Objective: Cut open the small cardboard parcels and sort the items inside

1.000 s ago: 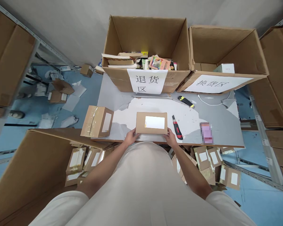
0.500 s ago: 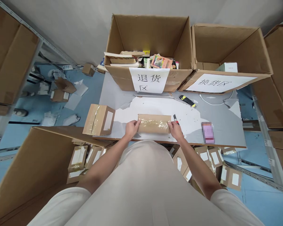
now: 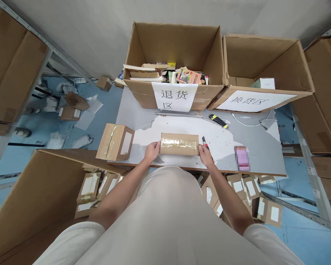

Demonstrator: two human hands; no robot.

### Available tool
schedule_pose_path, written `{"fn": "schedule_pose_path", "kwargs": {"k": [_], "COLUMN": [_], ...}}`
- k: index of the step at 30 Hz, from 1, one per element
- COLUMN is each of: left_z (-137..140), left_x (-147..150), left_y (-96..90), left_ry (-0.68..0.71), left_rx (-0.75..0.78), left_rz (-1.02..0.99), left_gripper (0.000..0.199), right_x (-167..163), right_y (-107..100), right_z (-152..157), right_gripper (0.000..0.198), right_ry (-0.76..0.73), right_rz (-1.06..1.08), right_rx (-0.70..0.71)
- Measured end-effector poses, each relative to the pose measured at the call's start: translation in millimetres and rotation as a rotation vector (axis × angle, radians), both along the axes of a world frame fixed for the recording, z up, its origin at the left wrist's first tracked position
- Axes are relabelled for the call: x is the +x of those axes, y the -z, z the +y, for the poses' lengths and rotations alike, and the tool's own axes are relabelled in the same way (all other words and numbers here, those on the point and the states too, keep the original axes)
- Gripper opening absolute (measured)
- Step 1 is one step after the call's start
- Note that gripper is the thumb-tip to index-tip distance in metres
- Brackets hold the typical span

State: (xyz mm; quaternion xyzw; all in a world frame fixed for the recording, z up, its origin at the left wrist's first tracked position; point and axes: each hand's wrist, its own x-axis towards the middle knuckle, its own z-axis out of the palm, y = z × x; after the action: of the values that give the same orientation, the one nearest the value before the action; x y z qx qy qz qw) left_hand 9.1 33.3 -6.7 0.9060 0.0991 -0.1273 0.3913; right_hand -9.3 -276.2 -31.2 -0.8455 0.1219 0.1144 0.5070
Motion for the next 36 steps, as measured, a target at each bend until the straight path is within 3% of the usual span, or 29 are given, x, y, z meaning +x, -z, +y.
{"fn": "schedule_pose_path", "kwargs": {"k": [5, 9, 13, 16, 20, 24, 31, 36], "left_z": [12.2, 11.9, 5.4, 6.6, 10.5, 5.0, -0.7, 14.5], "left_x": [-17.8, -31.3, -32.9, -26.8, -14.8, -2.5, 10.6, -12.2], "left_y": [24.2, 43.5, 46.3, 35.8, 20.9, 21.5, 39.8, 54.6], "left_ry": [0.034, 0.015, -0.028, -0.023, 0.002, -0.007, -0.054, -0.02], "left_rx": [-0.273, -0.454, -0.574, -0.486, -0.256, -0.145, -0.118, -0.216], "left_rz": [0.005, 0.082, 0.101, 0.048, -0.014, 0.029, 0.049, 0.102], "left_gripper": [0.042, 0.064, 0.063, 0.056, 0.046, 0.043, 0.045, 0.037], "right_x": [-12.6, -18.2, -16.8, -12.4, -5.5, 2.0, 8.9, -14.8], "right_y": [12.2, 21.1, 21.5, 13.8, 3.0, 3.9, 19.4, 29.8], "right_z": [-8.8, -8.5, -1.3, -1.5, -4.7, 0.5, 5.5, -5.6], "right_gripper": [0.053, 0.066, 0.055, 0.044, 0.043, 0.047, 0.056, 0.054], "right_ry": [-0.012, -0.129, -0.112, -0.143, -0.223, -0.205, -0.117, 0.007], "right_rz": [0.058, 0.096, 0.072, 0.057, 0.052, 0.105, 0.127, 0.117], "right_rx": [0.199, 0.145, 0.205, 0.144, -0.072, -0.195, -0.166, -0.028]}}
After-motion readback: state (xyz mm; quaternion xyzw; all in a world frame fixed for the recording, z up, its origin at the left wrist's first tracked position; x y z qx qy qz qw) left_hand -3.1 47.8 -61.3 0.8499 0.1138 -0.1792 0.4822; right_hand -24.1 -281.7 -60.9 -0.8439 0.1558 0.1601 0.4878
